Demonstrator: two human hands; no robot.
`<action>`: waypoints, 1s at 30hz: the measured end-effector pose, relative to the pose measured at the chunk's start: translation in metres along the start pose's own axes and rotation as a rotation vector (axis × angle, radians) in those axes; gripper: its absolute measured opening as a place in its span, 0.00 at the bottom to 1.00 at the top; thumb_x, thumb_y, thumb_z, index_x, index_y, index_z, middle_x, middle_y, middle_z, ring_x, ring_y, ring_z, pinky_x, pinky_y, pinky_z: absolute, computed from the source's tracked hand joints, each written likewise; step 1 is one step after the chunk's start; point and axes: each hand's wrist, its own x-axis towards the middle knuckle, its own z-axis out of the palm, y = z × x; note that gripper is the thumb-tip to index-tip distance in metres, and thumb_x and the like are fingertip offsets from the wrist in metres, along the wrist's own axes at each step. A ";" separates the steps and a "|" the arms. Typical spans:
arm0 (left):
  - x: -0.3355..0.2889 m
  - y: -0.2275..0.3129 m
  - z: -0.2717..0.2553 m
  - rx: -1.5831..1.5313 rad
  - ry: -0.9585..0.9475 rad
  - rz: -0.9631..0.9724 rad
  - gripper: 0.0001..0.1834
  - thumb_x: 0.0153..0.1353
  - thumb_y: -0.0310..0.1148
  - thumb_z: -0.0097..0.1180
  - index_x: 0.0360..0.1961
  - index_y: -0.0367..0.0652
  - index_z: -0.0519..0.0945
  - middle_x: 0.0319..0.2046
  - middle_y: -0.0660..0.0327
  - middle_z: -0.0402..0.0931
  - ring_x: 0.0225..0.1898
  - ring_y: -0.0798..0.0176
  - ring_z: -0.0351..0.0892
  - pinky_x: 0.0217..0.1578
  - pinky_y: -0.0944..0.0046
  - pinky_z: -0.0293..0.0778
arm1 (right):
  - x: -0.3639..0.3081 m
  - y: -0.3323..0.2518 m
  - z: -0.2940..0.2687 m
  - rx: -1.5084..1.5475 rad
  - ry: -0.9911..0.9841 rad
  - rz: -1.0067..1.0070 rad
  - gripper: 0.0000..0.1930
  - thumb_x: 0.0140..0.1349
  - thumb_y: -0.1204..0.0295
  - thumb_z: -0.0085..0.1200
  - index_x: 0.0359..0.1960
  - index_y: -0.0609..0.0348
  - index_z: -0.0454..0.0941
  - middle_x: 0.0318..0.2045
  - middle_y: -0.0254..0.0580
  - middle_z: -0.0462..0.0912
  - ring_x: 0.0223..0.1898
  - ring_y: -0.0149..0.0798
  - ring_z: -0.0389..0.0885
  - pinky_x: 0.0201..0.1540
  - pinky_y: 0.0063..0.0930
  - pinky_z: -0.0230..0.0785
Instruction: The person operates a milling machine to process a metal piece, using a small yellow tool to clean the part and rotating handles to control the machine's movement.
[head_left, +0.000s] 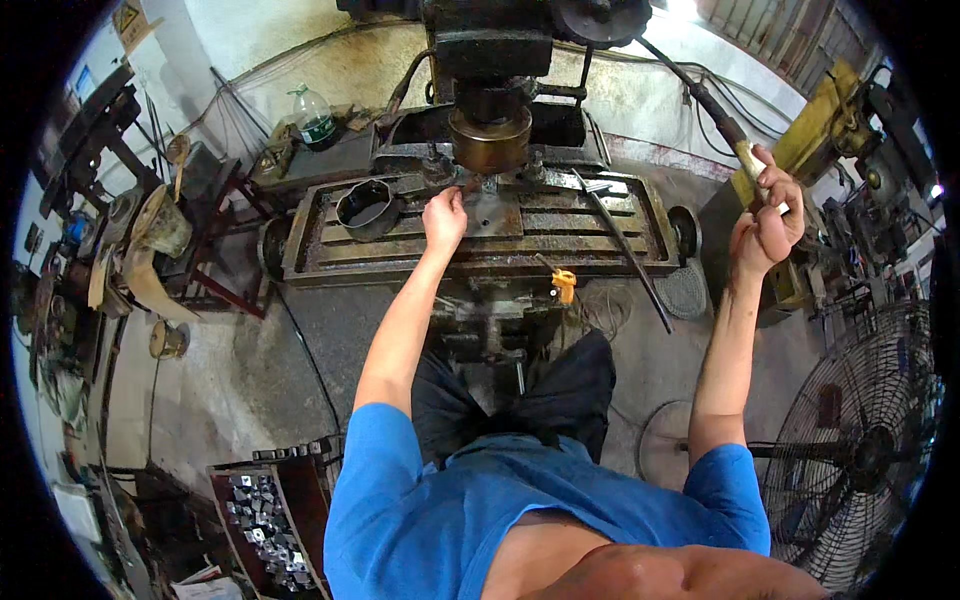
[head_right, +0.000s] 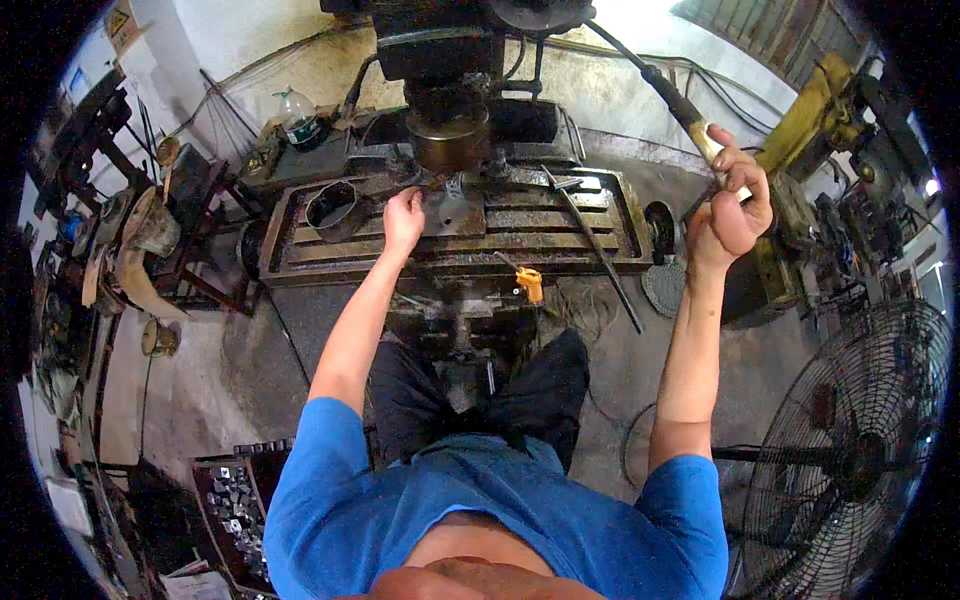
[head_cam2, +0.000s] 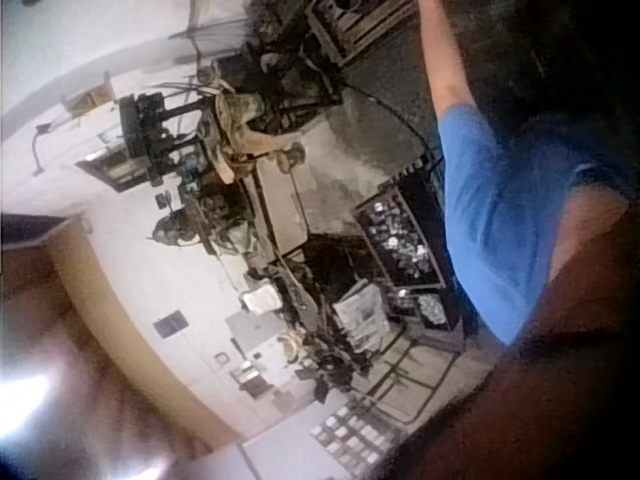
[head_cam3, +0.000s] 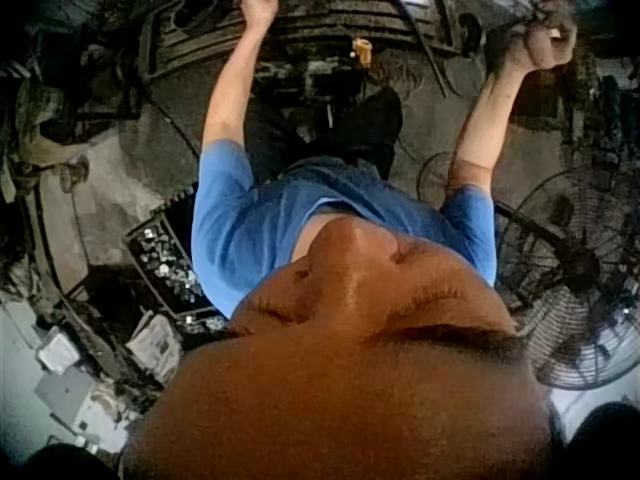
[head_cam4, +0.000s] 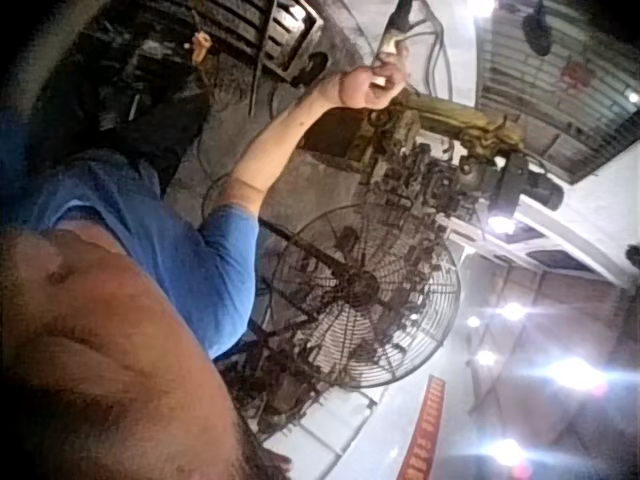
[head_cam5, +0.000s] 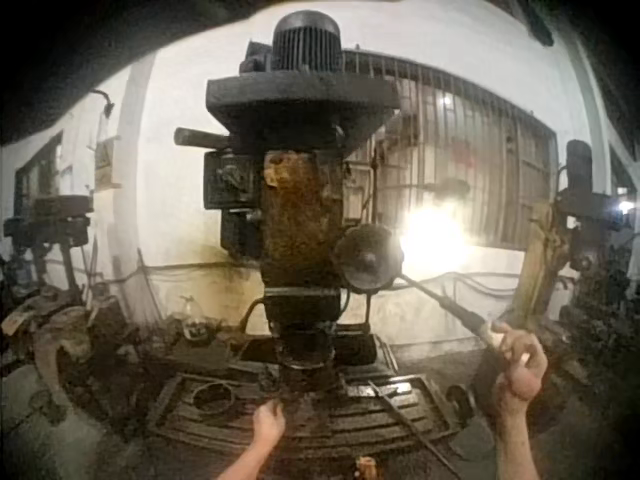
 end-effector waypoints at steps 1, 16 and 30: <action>-0.001 -0.001 0.001 -0.015 -0.015 -0.007 0.12 0.56 0.33 0.48 0.35 0.39 0.78 0.28 0.48 0.77 0.34 0.46 0.76 0.34 0.55 0.72 | -0.001 0.001 -0.002 0.007 -0.006 0.003 0.05 0.35 0.77 0.39 0.19 0.60 0.62 0.27 0.46 0.70 0.46 0.55 0.69 0.57 0.53 0.48; -0.017 0.018 -0.043 -0.380 -0.311 -0.348 0.13 0.60 0.32 0.45 0.39 0.33 0.76 0.14 0.61 0.71 0.12 0.69 0.68 0.14 0.67 0.62 | -0.026 0.013 -0.017 -0.006 -0.052 0.026 0.04 0.40 0.75 0.42 0.17 0.59 0.61 0.26 0.42 0.70 0.49 0.56 0.67 0.58 0.50 0.45; -0.023 0.015 -0.058 -0.377 -0.366 -0.252 0.13 0.60 0.32 0.46 0.39 0.33 0.75 0.11 0.62 0.69 0.08 0.71 0.65 0.11 0.69 0.61 | -0.047 0.026 -0.022 0.049 -0.026 0.047 0.03 0.38 0.77 0.42 0.14 0.59 0.61 0.26 0.44 0.71 0.50 0.58 0.67 0.58 0.50 0.45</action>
